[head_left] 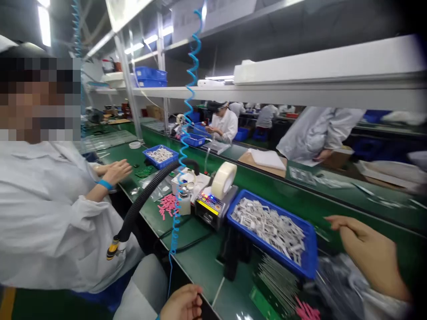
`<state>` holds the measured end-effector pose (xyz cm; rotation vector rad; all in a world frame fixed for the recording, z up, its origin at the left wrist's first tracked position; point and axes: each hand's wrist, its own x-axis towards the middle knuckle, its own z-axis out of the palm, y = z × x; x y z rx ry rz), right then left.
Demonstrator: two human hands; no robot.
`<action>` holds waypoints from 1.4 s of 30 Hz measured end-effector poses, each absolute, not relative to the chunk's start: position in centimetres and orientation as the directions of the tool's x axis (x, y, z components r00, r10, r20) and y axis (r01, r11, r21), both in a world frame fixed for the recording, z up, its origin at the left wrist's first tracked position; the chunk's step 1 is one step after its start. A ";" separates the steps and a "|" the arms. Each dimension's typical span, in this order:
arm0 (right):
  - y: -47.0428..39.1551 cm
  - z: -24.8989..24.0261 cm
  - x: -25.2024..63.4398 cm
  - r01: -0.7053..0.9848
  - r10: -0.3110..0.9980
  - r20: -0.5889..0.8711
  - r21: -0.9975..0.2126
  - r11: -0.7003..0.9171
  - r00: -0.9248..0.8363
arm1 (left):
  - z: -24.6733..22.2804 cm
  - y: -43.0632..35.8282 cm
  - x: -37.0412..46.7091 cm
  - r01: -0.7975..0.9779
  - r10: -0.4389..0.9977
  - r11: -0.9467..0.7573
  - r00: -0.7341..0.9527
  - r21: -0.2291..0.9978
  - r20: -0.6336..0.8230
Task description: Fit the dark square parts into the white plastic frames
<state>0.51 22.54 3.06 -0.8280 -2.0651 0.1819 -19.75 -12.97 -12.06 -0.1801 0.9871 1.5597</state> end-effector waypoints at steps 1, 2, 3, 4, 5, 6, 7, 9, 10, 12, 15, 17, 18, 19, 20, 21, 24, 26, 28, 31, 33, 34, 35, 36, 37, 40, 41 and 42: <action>20.3 3.5 0.6 0.476 0.614 0.670 -0.414 0.776 -0.418 | -11.5 -13.0 -19.5 -0.885 0.730 0.096 -0.248 0.455 -0.637; 18.1 3.8 0.5 0.479 0.608 0.672 -0.404 0.779 -0.423 | -11.0 -13.1 -19.3 -0.892 0.720 0.109 -0.233 0.438 -0.653; 15.9 4.0 0.4 0.488 0.601 0.683 -0.390 0.780 -0.415 | -10.6 -13.2 -19.2 -0.898 0.709 0.114 -0.227 0.426 -0.668; 14.0 4.1 0.1 0.487 0.596 0.684 -0.384 0.784 -0.420 | -10.2 -13.3 -19.1 -0.899 0.700 0.115 -0.228 0.422 -0.677; 12.4 3.9 -0.2 0.478 0.597 0.674 -0.389 0.787 -0.435 | -9.9 -13.5 -19.0 -0.898 0.693 0.118 -0.231 0.424 -0.682; 11.1 3.7 -0.6 0.471 0.601 0.658 -0.396 0.788 -0.453 | -9.7 -13.7 -19.0 -0.894 0.692 0.125 -0.233 0.431 -0.684; 10.2 3.3 -1.0 0.467 0.618 0.619 -0.415 0.781 -0.485 | -9.6 -13.9 -19.0 -0.890 0.693 0.130 -0.234 0.437 -0.682; 9.5 2.4 -1.9 0.488 0.674 0.485 -0.466 0.738 -0.557 | -9.5 -14.5 -19.2 -0.887 0.691 0.133 -0.236 0.441 -0.683; 9.6 1.8 -2.6 0.510 0.700 0.408 -0.487 0.710 -0.585 | -9.6 -14.7 -19.3 -0.888 0.690 0.132 -0.237 0.440 -0.685; 10.4 0.8 -4.2 0.555 0.736 0.280 -0.508 0.659 -0.616 | -9.7 -15.2 -19.5 -0.892 0.687 0.126 -0.236 0.433 -0.687; 12.6 -0.9 -7.4 0.631 0.779 0.196 -0.485 0.605 -0.595 | -9.8 -15.7 -19.6 -0.899 0.671 0.124 -0.237 0.421 -0.703; 13.9 -1.9 -9.4 0.688 0.812 0.152 -0.458 0.563 -0.563 | -9.7 -15.9 -19.7 -0.900 0.660 0.122 -0.242 0.419 -0.712; 14.5 -2.4 -10.3 0.710 0.824 0.128 -0.445 0.545 -0.552 | -9.6 -16.0 -19.7 -0.900 0.658 0.118 -0.246 0.420 -0.712; 14.9 -2.9 -11.0 0.726 0.831 0.106 -0.435 0.532 -0.545 | -9.6 -16.0 -19.7 -0.900 0.658 0.115 -0.248 0.420 -0.712; 15.3 -3.3 -11.5 0.736 0.835 0.087 -0.429 0.523 -0.543 | -9.5 -16.1 -19.8 -0.900 0.657 0.114 -0.249 0.421 -0.712; 15.6 -3.6 -11.7 0.740 0.836 0.073 -0.428 0.519 -0.544 | -9.5 -16.1 -19.9 -0.900 0.656 0.112 -0.252 0.422 -0.712; 16.4 -3.5 -11.3 0.733 0.839 0.084 -0.445 0.515 -0.538 | -9.3 -16.2 -20.2 -0.896 0.648 0.106 -0.266 0.431 -0.713; 16.4 -2.7 -10.1 0.722 0.846 0.133 -0.463 0.514 -0.517 | -9.0 -16.1 -20.3 -0.888 0.652 0.105 -0.279 0.448 -0.705; 15.1 -1.7 -8.7 0.703 0.845 0.201 -0.480 0.525 -0.495 | -8.4 -15.7 -20.3 -0.869 0.691 0.111 -0.281 0.482 -0.666; 9.9 -0.8 -7.1 0.616 0.786 0.278 -0.500 0.609 -0.552 | -7.1 -14.6 -19.7 -0.847 0.803 0.118 -0.226 0.519 -0.552; 4.8 -1.4 -6.7 0.513 0.695 0.286 -0.504 0.695 -0.660 | -6.4 -13.8 -19.1 -0.854 0.860 0.105 -0.180 0.509 -0.478; 2.2 -2.0 -6.6 0.458 0.639 0.278 -0.502 0.733 -0.717 | -6.3 -13.4 -18.7 -0.858 0.874 0.096 -0.170 0.505 -0.456; -0.2 -2.8 -6.6 0.396 0.571 0.280 -0.492 0.775 -0.771 | -6.3 -13.1 -18.4 -0.857 0.879 0.089 -0.172 0.508 -0.444; -2.1 -3.6 -6.7 0.307 0.470 0.318 -0.448 0.840 -0.823 | -6.4 -12.9 -18.2 -0.851 0.877 0.088 -0.180 0.517 -0.445; -3.5 -4.4 -6.7 0.257 0.417 0.326 -0.435 0.863 -0.848 | -6.6 -12.7 -18.1 -0.843 0.868 0.089 -0.195 0.531 -0.456; -4.1 -5.9 -7.0 0.263 0.402 0.276 -0.428 0.865 -0.873 | -7.5 -12.9 -18.4 -0.822 0.819 0.099 -0.253 0.561 -0.515; -3.3 -6.1 -7.1 0.329 0.455 0.250 -0.417 0.847 -0.854 | -7.8 -13.1 -18.7 -0.819 0.802 0.105 -0.266 0.565 -0.534; -2.2 -6.3 -7.3 0.405 0.516 0.235 -0.394 0.825 -0.824 | -8.0 -13.4 -19.0 -0.815 0.787 0.114 -0.275 0.568 -0.553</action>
